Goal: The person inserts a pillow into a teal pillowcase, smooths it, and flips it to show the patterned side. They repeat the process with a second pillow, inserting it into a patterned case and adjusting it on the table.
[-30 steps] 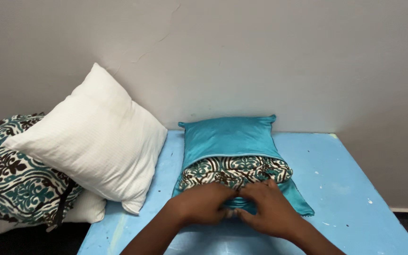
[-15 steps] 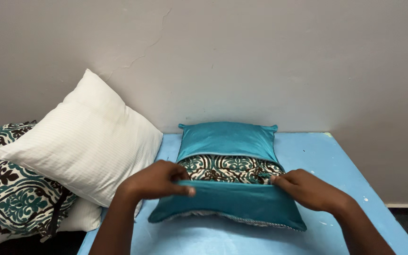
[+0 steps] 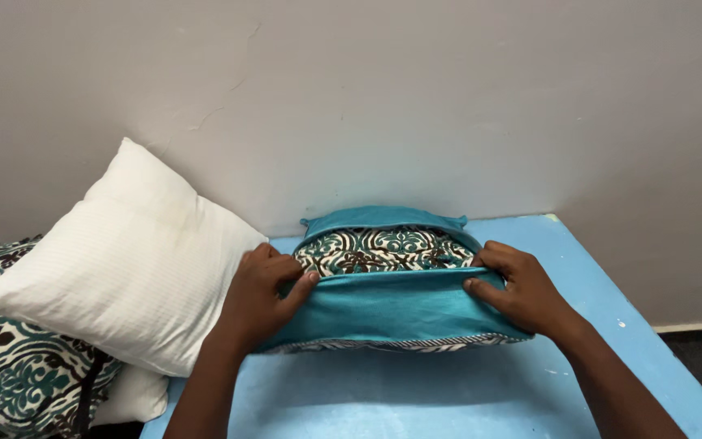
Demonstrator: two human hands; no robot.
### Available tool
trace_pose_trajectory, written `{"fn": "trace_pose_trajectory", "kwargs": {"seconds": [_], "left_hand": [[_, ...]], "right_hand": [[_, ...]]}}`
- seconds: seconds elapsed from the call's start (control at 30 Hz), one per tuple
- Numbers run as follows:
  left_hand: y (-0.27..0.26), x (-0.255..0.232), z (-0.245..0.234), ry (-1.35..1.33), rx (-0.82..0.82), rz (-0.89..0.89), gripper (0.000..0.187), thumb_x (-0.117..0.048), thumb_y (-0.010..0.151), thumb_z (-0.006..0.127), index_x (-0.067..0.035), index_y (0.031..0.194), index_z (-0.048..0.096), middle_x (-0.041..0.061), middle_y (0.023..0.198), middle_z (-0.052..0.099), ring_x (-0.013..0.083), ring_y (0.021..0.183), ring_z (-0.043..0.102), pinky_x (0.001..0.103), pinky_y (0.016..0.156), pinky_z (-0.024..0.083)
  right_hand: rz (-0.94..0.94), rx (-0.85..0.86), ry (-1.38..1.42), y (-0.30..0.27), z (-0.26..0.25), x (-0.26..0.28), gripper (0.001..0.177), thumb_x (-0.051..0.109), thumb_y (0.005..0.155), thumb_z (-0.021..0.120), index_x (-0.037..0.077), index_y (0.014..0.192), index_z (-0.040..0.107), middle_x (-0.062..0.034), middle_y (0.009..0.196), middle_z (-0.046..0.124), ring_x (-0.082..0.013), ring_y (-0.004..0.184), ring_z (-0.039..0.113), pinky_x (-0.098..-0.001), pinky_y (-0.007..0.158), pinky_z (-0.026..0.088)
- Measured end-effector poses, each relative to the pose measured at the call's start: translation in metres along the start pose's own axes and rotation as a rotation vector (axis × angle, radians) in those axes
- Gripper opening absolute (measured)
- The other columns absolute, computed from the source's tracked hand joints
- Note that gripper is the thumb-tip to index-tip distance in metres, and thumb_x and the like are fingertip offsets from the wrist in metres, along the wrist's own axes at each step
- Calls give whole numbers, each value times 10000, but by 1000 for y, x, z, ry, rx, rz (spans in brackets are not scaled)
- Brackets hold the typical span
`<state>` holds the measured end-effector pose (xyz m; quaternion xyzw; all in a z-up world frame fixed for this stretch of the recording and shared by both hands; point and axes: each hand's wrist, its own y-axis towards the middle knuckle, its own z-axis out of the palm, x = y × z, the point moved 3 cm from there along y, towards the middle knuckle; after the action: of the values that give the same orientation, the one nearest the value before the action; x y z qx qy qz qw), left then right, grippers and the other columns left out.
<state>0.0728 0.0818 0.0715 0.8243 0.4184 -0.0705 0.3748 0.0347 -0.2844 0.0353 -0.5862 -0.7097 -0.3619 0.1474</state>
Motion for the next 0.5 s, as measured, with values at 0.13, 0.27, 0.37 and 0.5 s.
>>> {"fn": "trace_pose_trajectory", "kwargs": {"seconds": [0.13, 0.27, 0.37, 0.5], "left_hand": [[-2, 29, 14, -103, 62, -49, 377, -422, 840, 717, -53, 774, 673, 80, 690, 578, 212, 720, 536, 372, 666, 448], [-5, 61, 32, -412, 229, -216, 449, -453, 806, 731, -31, 794, 580, 59, 709, 517, 201, 729, 470, 357, 680, 385], [-7, 65, 40, -458, 328, -258, 443, -464, 787, 738, -45, 805, 596, 45, 711, 497, 189, 743, 441, 358, 687, 362], [-8, 55, 42, -543, 367, -150, 403, -468, 762, 759, -115, 935, 668, -8, 849, 630, 155, 841, 543, 329, 777, 418]], "right_hand": [[-201, -25, 96, 4, 6, -37, 243, 240, 796, 744, 30, 744, 632, -52, 713, 542, -181, 743, 493, -346, 710, 421], [-64, 105, 519, 11, 27, -96, 310, 257, 895, 714, 51, 705, 582, -21, 704, 476, -150, 724, 438, -329, 708, 377], [101, 147, 765, 11, 42, -114, 279, 265, 880, 700, 63, 726, 583, -11, 694, 470, -152, 697, 442, -327, 660, 374], [59, 85, 654, 8, 38, -88, 189, 243, 730, 699, 119, 828, 596, 1, 729, 553, -138, 751, 540, -305, 711, 448]]}}
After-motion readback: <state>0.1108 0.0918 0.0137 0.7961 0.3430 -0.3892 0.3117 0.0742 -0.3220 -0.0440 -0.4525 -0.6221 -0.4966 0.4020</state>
